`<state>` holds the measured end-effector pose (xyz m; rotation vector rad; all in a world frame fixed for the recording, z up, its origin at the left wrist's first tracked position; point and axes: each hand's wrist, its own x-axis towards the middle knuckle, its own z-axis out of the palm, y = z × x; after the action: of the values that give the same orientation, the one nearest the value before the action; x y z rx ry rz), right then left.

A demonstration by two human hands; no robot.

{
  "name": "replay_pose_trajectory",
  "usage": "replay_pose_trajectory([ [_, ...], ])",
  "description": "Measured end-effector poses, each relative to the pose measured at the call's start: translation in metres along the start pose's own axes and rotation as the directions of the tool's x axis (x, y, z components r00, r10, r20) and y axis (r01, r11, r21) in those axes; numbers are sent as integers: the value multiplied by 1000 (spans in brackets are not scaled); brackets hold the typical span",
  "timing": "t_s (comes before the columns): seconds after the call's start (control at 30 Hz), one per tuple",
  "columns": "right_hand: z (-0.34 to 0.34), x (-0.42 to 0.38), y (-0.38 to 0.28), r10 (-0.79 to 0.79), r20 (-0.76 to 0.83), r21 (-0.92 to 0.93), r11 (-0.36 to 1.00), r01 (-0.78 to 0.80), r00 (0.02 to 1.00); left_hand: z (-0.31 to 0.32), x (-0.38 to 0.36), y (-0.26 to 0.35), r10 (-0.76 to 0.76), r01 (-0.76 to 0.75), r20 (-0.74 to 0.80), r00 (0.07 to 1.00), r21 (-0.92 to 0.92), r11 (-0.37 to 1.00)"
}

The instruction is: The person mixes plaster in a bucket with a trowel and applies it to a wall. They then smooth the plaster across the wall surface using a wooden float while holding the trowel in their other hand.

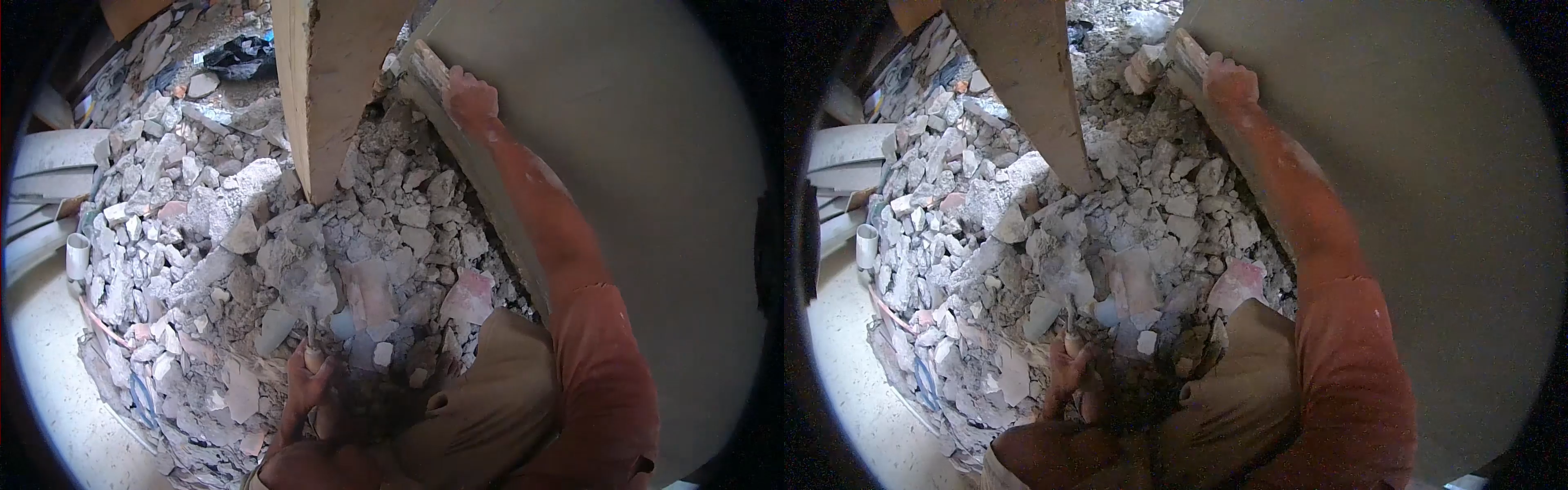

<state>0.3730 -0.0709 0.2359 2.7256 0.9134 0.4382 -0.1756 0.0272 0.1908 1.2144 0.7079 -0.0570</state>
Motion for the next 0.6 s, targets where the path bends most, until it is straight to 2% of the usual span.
replay_pose_trajectory([
  [0.1,-3,1,-2,-6,-69,-32,999,4,998,0,0,5,-42,42,55,998,-1,999],
  [0.17,-7,1,-1,10,-101,-21,1000,-12,995,3,1,4,48,-54,60,997,104,993],
  [0.2,-13,-1,-3,11,-97,-22,1000,-13,995,0,0,-11,45,-51,62,997,103,993],
  [0.23,-21,-3,-3,-1,-100,-41,999,-3,995,-3,1,-38,36,-42,74,997,90,995],
  [0.3,-33,-9,-4,-11,-93,-62,998,6,996,-1,-1,-35,19,-26,91,996,75,997],
  [0.37,-39,-13,-6,24,-125,-30,999,-28,992,5,-4,-23,-55,59,113,992,-32,998],
  [0.4,-39,-16,-8,20,-122,-29,999,-24,992,8,-4,-19,-58,62,111,992,-34,997],
  [0.47,-40,-19,-8,54,-225,84,996,-36,973,13,-2,-16,14,-10,85,996,-42,999],
  [0.6,-20,-17,-16,25,-170,81,997,-11,985,6,-1,-45,-18,21,160,987,-21,1000],
])
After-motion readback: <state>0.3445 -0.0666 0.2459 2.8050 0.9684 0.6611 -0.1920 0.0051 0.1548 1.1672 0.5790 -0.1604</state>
